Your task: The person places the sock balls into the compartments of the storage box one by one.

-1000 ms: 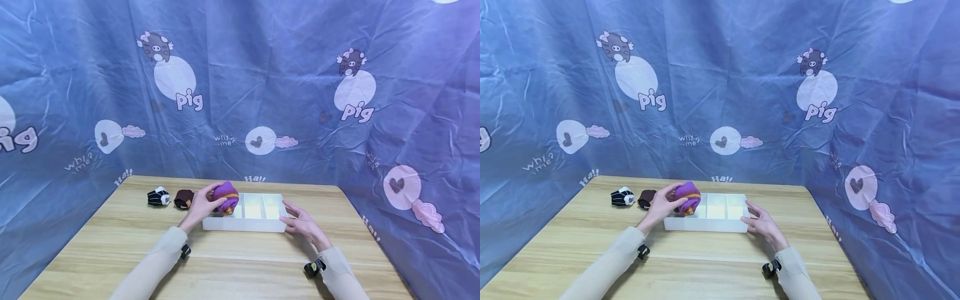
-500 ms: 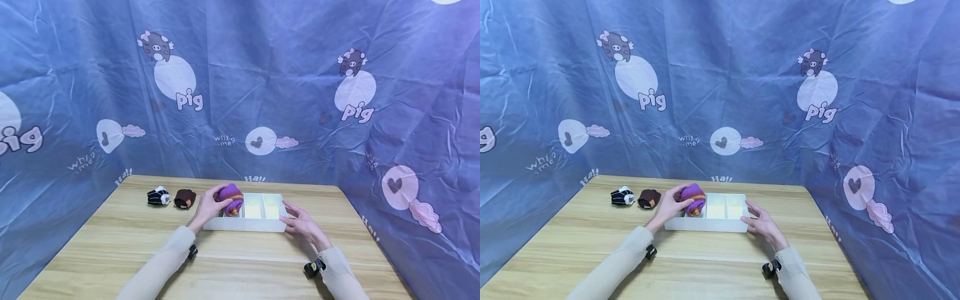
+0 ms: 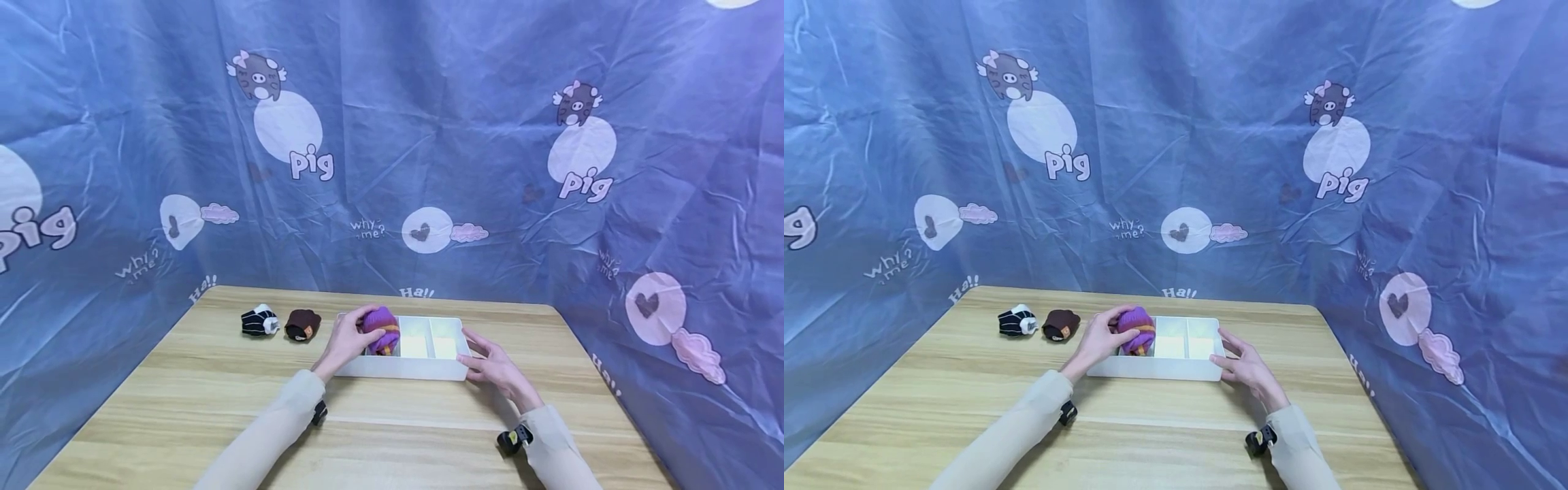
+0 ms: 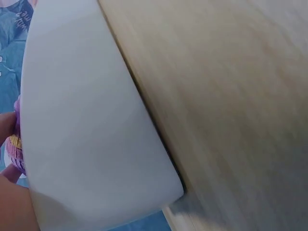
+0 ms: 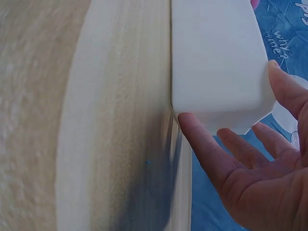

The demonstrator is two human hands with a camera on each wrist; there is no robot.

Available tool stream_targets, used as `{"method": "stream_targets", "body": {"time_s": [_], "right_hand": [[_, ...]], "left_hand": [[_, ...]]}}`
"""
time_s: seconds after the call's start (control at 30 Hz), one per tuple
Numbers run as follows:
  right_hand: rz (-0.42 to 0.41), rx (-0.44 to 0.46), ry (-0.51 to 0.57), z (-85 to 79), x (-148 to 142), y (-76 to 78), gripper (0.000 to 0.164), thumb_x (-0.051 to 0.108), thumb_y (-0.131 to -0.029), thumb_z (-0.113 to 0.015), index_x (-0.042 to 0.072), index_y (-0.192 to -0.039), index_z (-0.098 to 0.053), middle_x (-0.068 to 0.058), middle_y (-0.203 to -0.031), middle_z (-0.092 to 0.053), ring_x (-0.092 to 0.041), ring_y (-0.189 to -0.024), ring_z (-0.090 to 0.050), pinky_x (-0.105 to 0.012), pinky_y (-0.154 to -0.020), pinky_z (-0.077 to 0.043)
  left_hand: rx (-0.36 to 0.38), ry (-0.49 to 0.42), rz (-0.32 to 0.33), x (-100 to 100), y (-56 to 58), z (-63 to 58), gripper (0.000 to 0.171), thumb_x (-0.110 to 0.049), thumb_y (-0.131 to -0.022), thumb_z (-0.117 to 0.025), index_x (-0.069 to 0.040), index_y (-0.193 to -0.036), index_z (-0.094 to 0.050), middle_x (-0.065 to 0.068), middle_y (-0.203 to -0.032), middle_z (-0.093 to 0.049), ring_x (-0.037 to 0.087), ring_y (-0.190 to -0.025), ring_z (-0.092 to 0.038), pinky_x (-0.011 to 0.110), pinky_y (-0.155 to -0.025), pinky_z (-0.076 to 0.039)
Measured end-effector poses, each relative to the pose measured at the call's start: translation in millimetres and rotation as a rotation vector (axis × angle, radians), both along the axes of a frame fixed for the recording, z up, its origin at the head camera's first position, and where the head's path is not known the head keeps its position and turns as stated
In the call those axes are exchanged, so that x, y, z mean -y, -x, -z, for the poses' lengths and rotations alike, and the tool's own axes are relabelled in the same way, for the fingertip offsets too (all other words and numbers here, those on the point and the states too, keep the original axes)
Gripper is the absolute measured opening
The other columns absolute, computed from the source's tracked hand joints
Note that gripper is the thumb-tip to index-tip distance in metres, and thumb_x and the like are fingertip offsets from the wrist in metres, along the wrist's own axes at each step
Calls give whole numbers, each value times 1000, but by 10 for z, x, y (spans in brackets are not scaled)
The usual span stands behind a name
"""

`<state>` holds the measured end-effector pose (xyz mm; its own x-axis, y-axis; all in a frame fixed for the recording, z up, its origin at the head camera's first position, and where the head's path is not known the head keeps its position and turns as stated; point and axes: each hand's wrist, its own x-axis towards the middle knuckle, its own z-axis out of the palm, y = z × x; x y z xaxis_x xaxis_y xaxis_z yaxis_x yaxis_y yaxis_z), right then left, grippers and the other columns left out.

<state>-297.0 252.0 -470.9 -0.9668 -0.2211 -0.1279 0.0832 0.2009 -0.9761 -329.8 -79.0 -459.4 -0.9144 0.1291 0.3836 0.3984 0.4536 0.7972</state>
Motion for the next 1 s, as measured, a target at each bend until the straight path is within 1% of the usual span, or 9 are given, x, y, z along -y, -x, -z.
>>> {"method": "stream_targets", "body": {"time_s": [0.07,0.23,0.37,0.47,0.6,0.7,0.8,1.0], "right_hand": [[1,-1,1,4,1,1,80,12,-90,-70,11,-156,-24,-30,-157,-19,-19,-107,-62,-35,-85,-58],[2,2,3,4,7,3,79,11,-91,-69,11,-156,-24,-30,-157,-19,-20,-106,-62,-36,-87,-57],[1,1,2,-1,15,4,79,11,-91,-69,11,-156,-24,-30,-158,-19,-21,-109,-60,-37,-88,-57],[0,0,2,-4,18,2,79,12,-91,-69,11,-156,-24,-30,-158,-19,-21,-110,-60,-36,-88,-57],[-7,-1,5,3,13,0,79,12,-91,-69,11,-156,-24,-30,-158,-19,-20,-110,-60,-36,-88,-57],[-7,-4,0,8,10,6,78,12,-92,-68,11,-156,-24,-30,-158,-19,-22,-112,-59,-37,-89,-56],[-3,-5,-9,10,14,8,78,12,-92,-68,12,-156,-25,-30,-158,-18,-24,-114,-58,-37,-89,-56],[-2,-4,-17,12,9,-3,78,14,-92,-69,12,-156,-25,-30,-158,-19,-27,-120,-55,-40,-92,-55]], "left_hand": [[7,13,-5,-9,-5,-1,50,-26,-83,-79,-20,-129,-64,10,-118,-70,26,-101,-67,38,-81,-58],[-17,65,-2,-24,-2,-10,46,-27,-82,-79,-20,-126,-65,8,-112,-71,22,-95,-67,35,-77,-57],[-30,68,8,-27,9,-10,46,-25,-81,-81,-18,-124,-67,7,-110,-72,20,-90,-68,34,-75,-57],[-42,79,2,-28,10,-2,42,-25,-81,-80,-15,-120,-68,7,-110,-72,21,-92,-68,36,-79,-56],[-48,94,-25,-26,8,23,38,-25,-81,-79,-11,-116,-70,9,-110,-71,24,-98,-67,40,-84,-53],[-51,93,-41,-18,12,33,37,-24,-81,-79,-11,-115,-71,10,-109,-71,24,-97,-66,38,-82,-53],[-53,85,-45,-4,14,34,35,-23,-81,-79,-13,-114,-71,9,-106,-71,21,-92,-66,34,-77,-52],[-30,14,-29,56,10,17,29,-16,-84,-76,-13,-112,-72,7,-100,-71,14,-80,-64,30,-73,-54]]}}
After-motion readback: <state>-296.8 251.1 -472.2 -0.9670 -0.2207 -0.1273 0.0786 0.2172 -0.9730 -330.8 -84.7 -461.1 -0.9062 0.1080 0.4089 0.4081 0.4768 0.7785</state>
